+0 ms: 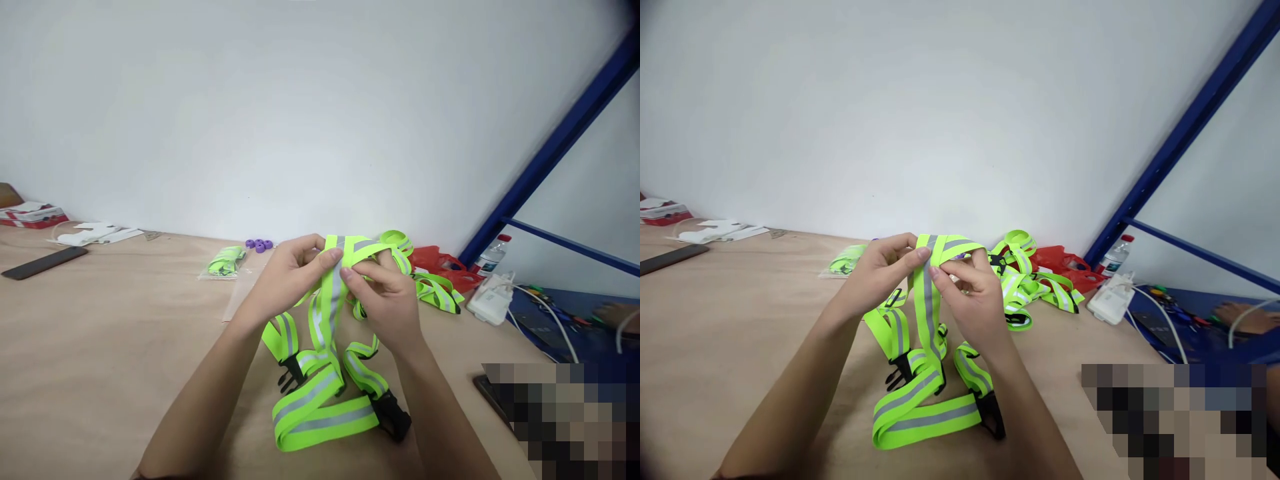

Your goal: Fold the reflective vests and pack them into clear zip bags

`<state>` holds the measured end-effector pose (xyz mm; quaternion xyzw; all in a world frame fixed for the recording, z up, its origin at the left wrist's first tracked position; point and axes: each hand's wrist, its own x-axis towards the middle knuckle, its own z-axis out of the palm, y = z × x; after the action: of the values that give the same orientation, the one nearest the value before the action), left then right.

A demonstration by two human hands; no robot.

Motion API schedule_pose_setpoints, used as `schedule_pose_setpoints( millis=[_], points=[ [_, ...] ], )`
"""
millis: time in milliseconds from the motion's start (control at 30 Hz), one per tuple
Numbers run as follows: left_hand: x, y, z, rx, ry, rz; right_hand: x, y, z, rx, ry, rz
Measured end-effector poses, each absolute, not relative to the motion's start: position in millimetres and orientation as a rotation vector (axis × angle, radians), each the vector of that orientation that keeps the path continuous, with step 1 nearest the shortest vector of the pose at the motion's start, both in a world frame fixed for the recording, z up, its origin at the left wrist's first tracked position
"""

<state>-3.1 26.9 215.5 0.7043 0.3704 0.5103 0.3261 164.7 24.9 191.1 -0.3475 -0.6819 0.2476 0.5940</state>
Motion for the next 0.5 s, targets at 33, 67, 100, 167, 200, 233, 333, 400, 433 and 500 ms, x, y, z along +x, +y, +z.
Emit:
schedule_pose_setpoints(
  millis=[33,67,100,167,200,233,333,400,433,500],
  points=[
    [-4,27,216,1.818,0.959,1.321,164,24,190,-0.808,-1.596,0.572],
    [-5,27,216,1.805,0.961,1.282,163,23,190,-0.804,-1.607,0.567],
    [-7,26,217,1.804,0.979,1.237,163,22,189,-0.802,-1.617,0.558],
    [-11,27,218,1.83,1.028,1.15,162,21,189,-0.816,-1.649,0.56],
    [-14,27,219,1.843,1.043,1.117,162,20,189,-0.831,-1.664,0.576],
    [-15,27,219,1.849,1.039,1.095,163,20,190,-0.844,-1.678,0.599],
    [-16,26,219,1.832,0.908,1.077,170,15,192,-0.861,-1.724,0.651],
    [-12,25,219,1.799,0.802,1.112,180,8,190,-0.897,-1.786,0.636],
    [-10,24,219,1.784,0.763,1.141,188,4,187,-0.934,-1.817,0.622],
    [-6,24,219,1.754,0.71,1.204,206,-9,174,-1.064,-1.852,0.611]
  ],
)
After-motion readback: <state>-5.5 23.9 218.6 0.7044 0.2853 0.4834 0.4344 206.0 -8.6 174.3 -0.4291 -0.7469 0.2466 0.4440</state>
